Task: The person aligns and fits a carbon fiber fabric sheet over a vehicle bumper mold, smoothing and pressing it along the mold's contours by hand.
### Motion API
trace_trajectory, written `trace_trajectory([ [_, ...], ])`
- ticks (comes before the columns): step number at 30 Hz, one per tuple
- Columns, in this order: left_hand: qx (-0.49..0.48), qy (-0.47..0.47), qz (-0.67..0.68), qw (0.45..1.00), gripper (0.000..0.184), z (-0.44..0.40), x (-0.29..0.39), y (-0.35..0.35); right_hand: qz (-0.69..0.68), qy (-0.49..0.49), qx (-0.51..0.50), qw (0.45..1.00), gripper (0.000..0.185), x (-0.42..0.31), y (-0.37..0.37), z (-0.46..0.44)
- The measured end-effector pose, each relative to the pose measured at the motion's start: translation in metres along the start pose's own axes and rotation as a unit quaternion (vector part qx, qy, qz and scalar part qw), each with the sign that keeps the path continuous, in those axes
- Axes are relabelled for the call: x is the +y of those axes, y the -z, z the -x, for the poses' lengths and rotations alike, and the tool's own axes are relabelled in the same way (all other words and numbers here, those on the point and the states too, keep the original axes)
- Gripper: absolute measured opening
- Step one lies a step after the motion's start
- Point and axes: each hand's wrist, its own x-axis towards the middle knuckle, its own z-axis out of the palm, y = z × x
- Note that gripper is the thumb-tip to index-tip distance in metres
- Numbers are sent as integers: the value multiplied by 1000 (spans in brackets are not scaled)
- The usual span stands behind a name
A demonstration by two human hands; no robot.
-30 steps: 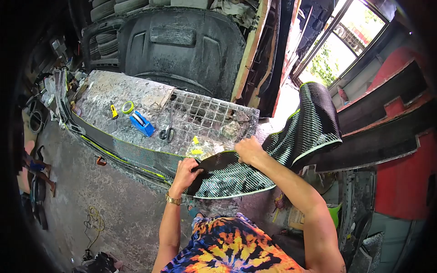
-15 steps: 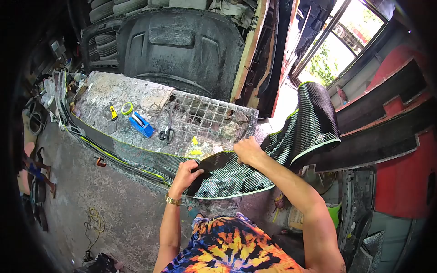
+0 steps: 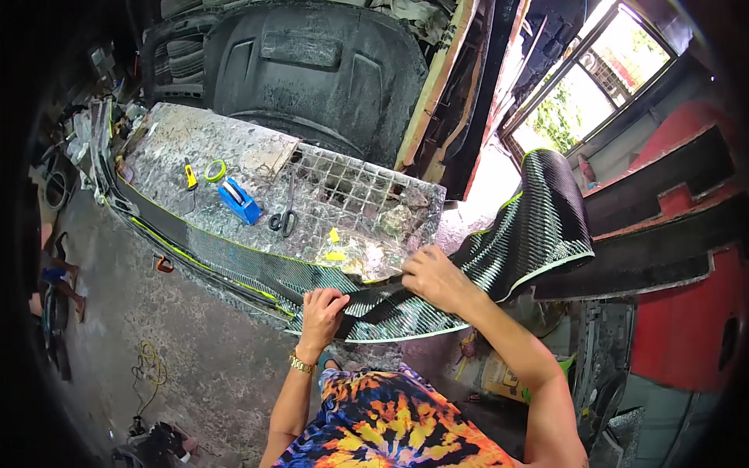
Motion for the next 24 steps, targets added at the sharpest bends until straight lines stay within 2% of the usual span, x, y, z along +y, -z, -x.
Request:
trace_trajectory([
  [4,15,-22,-13,1000,27,9,2,-2,8,6,56,998,9,-13,-8,23],
  [9,5,-32,-30,999,35,20,5,-3,32,12,56,998,14,-20,-12,36],
  [16,21,-40,-35,998,35,20,6,-1,31,20,67,997,14,-18,-21,41],
  [19,8,-36,-15,999,37,13,3,3,27,9,65,997,21,-18,-13,34],
  [21,9,-9,28,1000,34,7,-1,4,-35,-87,77,993,40,-16,-2,20],
  [22,8,20,72,997,32,3,-4,4,-34,-92,78,992,40,-13,-1,15],
  [24,37,79,176,981,15,-12,-13,-1,-57,-160,3,985,59,-2,1,1],
])
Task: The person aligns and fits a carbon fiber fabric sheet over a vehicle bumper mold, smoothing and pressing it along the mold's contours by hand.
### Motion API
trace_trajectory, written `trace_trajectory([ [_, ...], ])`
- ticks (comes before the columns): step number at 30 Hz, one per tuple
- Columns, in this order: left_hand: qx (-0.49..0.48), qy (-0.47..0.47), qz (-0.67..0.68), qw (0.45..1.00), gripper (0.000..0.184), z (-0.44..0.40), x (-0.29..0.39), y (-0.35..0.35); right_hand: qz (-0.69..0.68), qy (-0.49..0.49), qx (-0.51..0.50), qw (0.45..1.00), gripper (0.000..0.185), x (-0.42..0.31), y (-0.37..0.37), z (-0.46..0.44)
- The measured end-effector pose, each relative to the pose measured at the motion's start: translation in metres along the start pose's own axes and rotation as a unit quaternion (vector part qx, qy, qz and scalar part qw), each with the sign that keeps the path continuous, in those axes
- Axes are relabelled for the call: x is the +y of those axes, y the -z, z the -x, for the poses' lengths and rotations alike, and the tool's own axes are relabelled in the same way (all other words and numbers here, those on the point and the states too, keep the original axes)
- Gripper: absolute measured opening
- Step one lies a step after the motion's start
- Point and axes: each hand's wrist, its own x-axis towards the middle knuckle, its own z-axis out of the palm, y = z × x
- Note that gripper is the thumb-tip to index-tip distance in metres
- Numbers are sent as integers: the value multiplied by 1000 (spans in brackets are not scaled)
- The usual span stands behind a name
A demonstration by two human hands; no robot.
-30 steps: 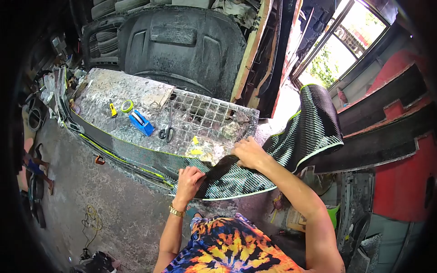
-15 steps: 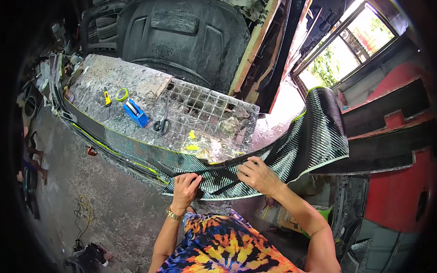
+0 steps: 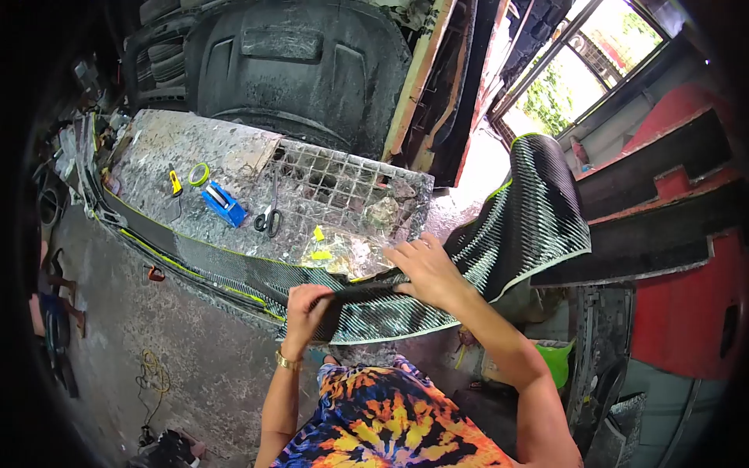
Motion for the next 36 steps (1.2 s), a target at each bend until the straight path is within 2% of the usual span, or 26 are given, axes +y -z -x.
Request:
trace_trajectory([
  [1,-15,55,2,998,13,-7,-4,0,28,-44,-79,996,56,-2,3,-12],
  [2,-29,110,3,994,13,-13,-9,1,27,-48,-76,996,56,-3,0,-20],
  [4,-54,111,4,992,16,-27,-12,3,45,-77,-155,984,50,-2,-7,-37],
  [6,-71,204,147,965,17,-28,-14,3,47,-83,-169,981,46,-3,-7,-38],
  [8,-47,182,173,967,19,-28,-16,1,-13,-72,-67,995,49,0,-9,-32],
  [9,-50,204,192,959,19,-29,-12,3,-11,-69,-70,995,49,-1,-7,-33],
  [11,-55,225,212,949,20,-27,-13,2,-53,-94,-150,983,41,-3,-1,-33],
  [14,-38,195,236,951,20,-23,-26,-5,-5,-100,-149,984,33,14,-23,-36],
  [18,-37,204,203,957,20,-22,-31,-7,-25,-86,-126,988,28,20,-23,-40],
  [22,-57,224,232,945,21,-24,-32,-4,-14,-99,-148,984,32,13,-14,-40],
  [24,-64,235,252,936,21,-27,-26,1,-25,18,104,994,32,5,-8,-29],
  [26,-53,232,230,944,21,-29,-16,8,-49,15,111,993,36,-4,-4,-11],
  [28,-53,230,213,948,21,-27,-20,11,-45,99,148,983,37,-13,-17,12],
  [30,-51,228,198,952,21,-25,-26,12,-32,134,112,984,39,-17,-20,20],
  [32,-80,230,170,955,21,-25,-33,11,-8,104,135,985,43,-8,-23,20],
  [34,-78,235,185,951,20,-23,-35,9,-17,25,174,984,54,-8,-6,4],
  [36,-55,226,239,943,19,-24,-28,12,-38,-27,95,994,58,-7,10,-15],
])
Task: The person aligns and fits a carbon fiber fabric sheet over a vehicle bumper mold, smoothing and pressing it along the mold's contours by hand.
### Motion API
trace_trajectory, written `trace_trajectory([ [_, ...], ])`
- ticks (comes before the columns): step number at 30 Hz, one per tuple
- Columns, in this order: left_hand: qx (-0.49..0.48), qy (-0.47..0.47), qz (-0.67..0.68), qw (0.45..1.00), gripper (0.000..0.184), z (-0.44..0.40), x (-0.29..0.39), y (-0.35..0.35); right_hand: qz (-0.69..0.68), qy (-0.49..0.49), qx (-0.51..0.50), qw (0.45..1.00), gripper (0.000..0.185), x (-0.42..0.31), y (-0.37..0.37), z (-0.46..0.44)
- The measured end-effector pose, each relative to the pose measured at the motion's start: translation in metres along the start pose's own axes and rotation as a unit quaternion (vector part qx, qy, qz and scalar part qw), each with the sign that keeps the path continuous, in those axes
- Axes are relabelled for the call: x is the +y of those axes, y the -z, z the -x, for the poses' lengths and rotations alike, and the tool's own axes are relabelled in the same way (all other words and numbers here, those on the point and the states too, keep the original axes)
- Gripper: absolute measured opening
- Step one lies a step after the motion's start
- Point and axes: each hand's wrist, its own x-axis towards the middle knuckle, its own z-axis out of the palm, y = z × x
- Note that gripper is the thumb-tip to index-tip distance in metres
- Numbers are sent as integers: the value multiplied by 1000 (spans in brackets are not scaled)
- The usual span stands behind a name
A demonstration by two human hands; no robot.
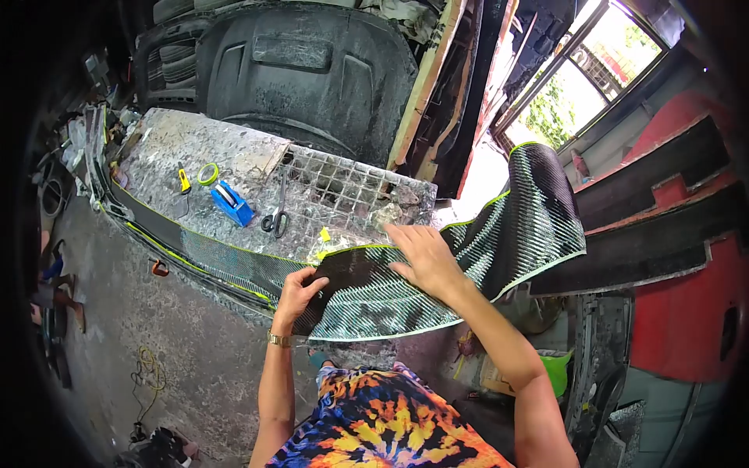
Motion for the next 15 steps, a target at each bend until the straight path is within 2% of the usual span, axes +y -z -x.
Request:
trace_trajectory([
  [1,-12,-4,14,1000,17,3,13,1,1,0,0,1000,58,3,-1,-11],
  [3,-11,-14,8,1000,17,2,5,3,-18,13,-94,995,56,9,-7,-34],
  [4,-9,-24,0,1000,16,1,6,4,-16,15,-93,995,56,8,-8,-47],
  [6,-10,-18,9,1000,17,3,9,3,-35,-58,-323,944,48,5,-11,-71],
  [10,-6,15,42,999,16,1,7,5,-129,-26,-367,921,41,27,-43,-86],
  [13,-10,22,21,999,22,0,-4,6,-98,-40,-327,939,38,19,-38,-68],
  [14,49,-48,-23,997,26,3,1,3,-100,21,-144,984,34,14,-35,-57],
  [15,106,-119,-65,985,31,5,8,1,-94,80,46,991,30,7,-29,-45],
])
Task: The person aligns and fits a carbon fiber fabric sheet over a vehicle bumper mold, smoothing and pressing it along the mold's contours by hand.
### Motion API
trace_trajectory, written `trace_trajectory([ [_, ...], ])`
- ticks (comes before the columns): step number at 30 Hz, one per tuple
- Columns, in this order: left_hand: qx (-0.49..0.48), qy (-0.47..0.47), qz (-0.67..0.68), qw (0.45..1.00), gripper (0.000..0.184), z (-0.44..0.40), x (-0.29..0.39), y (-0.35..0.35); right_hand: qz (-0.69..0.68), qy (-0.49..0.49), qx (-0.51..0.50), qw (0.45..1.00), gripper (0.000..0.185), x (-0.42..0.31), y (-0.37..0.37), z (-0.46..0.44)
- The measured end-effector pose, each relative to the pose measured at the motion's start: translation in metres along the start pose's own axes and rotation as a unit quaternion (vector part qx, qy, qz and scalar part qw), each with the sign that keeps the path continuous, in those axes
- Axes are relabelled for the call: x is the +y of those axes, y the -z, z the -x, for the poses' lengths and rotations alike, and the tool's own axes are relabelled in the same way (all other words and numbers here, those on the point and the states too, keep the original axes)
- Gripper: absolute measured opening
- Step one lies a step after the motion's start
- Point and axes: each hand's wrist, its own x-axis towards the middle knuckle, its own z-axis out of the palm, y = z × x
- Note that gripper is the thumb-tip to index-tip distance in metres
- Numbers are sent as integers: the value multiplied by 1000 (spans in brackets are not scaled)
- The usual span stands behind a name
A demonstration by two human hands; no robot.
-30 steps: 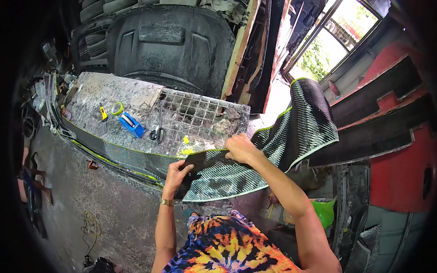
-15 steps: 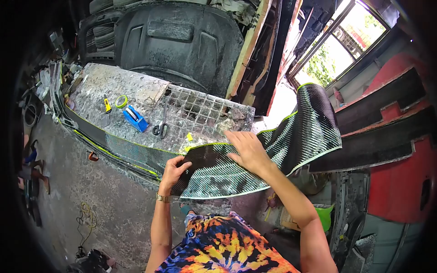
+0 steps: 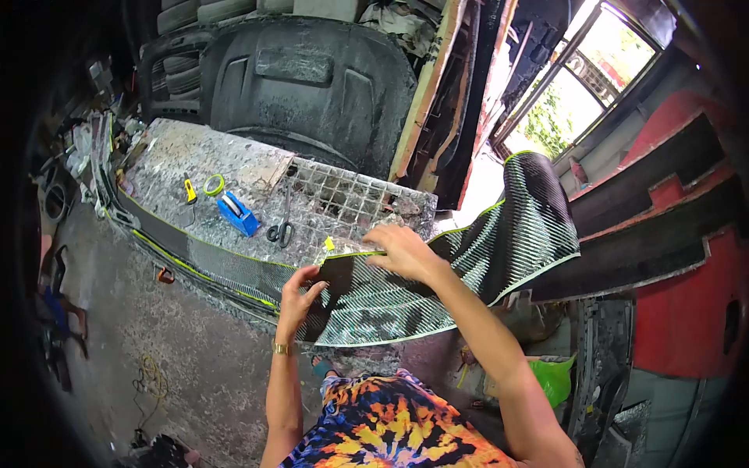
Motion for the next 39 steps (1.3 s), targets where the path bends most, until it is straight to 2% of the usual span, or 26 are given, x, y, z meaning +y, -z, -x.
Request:
trace_trajectory([
  [2,75,-49,-69,994,33,7,19,12,-174,-51,38,983,21,-38,30,23],
  [4,128,-49,-48,989,14,20,25,22,-299,-143,-77,940,15,-70,61,67],
  [6,104,72,50,991,10,40,30,27,-443,-229,-186,847,11,-90,64,122],
  [7,69,49,24,996,16,47,40,27,-519,-284,-207,780,16,-97,54,151],
  [9,-49,73,44,995,21,65,51,20,-528,-339,-218,747,27,-96,9,215],
  [11,-190,193,91,958,29,88,38,10,-475,-467,-190,722,43,-117,-21,258],
  [12,-254,227,135,930,32,101,33,1,-459,-514,-168,705,43,-119,-49,296],
  [14,-438,199,37,876,28,105,54,-10,-371,-617,-74,690,39,-139,-107,374],
  [16,-536,145,64,829,25,134,21,-18,-349,-620,37,702,24,-161,-210,493],
  [17,-557,90,83,821,27,141,19,-19,-403,-701,-42,586,18,-182,-224,516],
  [19,-629,150,25,762,30,159,-17,-4,-478,-765,-22,431,19,-231,-284,559],
  [20,-631,188,-1,753,34,171,-37,7,-501,-770,-38,394,18,-256,-303,574],
  [21,-606,179,15,775,38,186,-62,18,-508,-764,-30,396,18,-289,-338,591],
  [23,-547,332,-14,768,39,199,-60,40,-528,-762,-50,370,17,-320,-367,597],
  [24,-545,328,-19,771,39,203,-68,49,-533,-760,-52,370,16,-322,-376,595],
  [26,-534,503,-44,678,38,211,-90,61,-530,-747,-41,399,15,-301,-393,589],
  [29,-493,495,71,712,37,235,-77,53,-482,-712,3,510,14,-225,-402,574],
  [30,-470,430,83,767,38,247,-56,38,-451,-694,30,560,14,-192,-402,569],
  [31,-465,427,79,772,38,259,-65,34,-427,-674,63,600,14,-159,-404,568],
  [32,-491,440,66,749,39,270,-82,33,-435,-662,108,601,13,-126,-409,567],
  [33,-517,451,52,726,40,276,-92,31,-509,-652,169,536,10,-97,-417,569],
  [34,-471,464,37,749,43,271,-9,17,-511,-636,194,544,10,-81,-403,563],
  [36,-498,452,-6,740,44,278,-23,41,-436,-653,220,578,10,-102,-300,515],
  [37,-530,439,-44,724,45,286,-31,49,-441,-655,223,571,10,-94,-306,517],
  [38,-511,426,-74,743,48,299,-34,53,-445,-657,226,565,10,-90,-302,513],
  [39,-452,270,-38,850,45,333,-68,57,-457,-665,227,545,11,-86,-315,514],
])
